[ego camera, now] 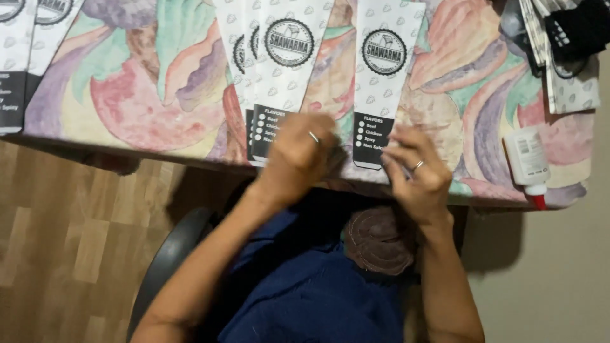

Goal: Assembling paper bags by applying glue to the edges of printed sheets and folding them into shape.

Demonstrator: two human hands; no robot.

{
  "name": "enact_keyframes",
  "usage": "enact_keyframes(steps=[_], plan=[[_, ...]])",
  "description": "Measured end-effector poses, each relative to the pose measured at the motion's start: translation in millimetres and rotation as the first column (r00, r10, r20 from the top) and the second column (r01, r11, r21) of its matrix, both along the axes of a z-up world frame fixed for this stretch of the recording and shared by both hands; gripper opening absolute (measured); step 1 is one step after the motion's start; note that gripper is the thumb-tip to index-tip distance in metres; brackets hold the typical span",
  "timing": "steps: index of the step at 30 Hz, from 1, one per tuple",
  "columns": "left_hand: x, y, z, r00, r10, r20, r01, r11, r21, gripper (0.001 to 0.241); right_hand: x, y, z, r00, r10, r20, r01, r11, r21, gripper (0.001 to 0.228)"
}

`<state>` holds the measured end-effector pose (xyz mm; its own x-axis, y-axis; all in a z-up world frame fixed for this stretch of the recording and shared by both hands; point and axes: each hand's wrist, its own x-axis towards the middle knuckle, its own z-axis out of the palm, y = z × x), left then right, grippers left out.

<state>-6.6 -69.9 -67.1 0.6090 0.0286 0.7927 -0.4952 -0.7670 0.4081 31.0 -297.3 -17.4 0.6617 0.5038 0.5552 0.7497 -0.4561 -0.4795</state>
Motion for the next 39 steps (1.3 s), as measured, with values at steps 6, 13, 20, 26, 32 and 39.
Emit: enact_keyframes(steps=[6, 13, 20, 26, 32, 39], plan=[[-20.3, -50.3, -11.1, 0.964, -0.222, -0.144, 0.219, 0.975, -0.037, 0.023, -16.5, -4.8, -11.5, 0.996, 0.090, -0.006, -0.090, 0.996, 0.004, 0.021], [-28.0, -57.6, -15.7, 0.980, -0.193, -0.048, 0.191, 0.981, -0.042, 0.016, -23.4, -10.6, -14.0, 0.990, 0.138, 0.027, -0.139, 0.989, 0.057, 0.019], [-29.2, -57.6, -0.3, 0.980, -0.192, -0.055, 0.185, 0.975, -0.121, 0.008, -23.9, -8.1, -9.7, 0.991, 0.132, 0.015, -0.133, 0.985, 0.112, 0.009], [-29.2, -65.5, 7.5, 0.969, -0.111, -0.219, 0.063, 0.975, -0.213, 0.007, -23.1, -3.0, -2.7, 0.994, 0.036, -0.107, -0.020, 0.990, 0.140, 0.009], [-26.1, -61.8, 17.7, 0.895, -0.191, -0.404, 0.038, 0.933, -0.358, 0.009, -18.5, -9.5, -1.6, 0.952, 0.023, -0.304, 0.033, 0.984, 0.178, 0.008], [-23.9, -57.3, 9.4, 0.862, -0.264, -0.433, 0.072, 0.909, -0.410, 0.020, -17.8, -7.8, 7.1, 0.927, 0.017, -0.374, 0.044, 0.987, 0.155, 0.020]])
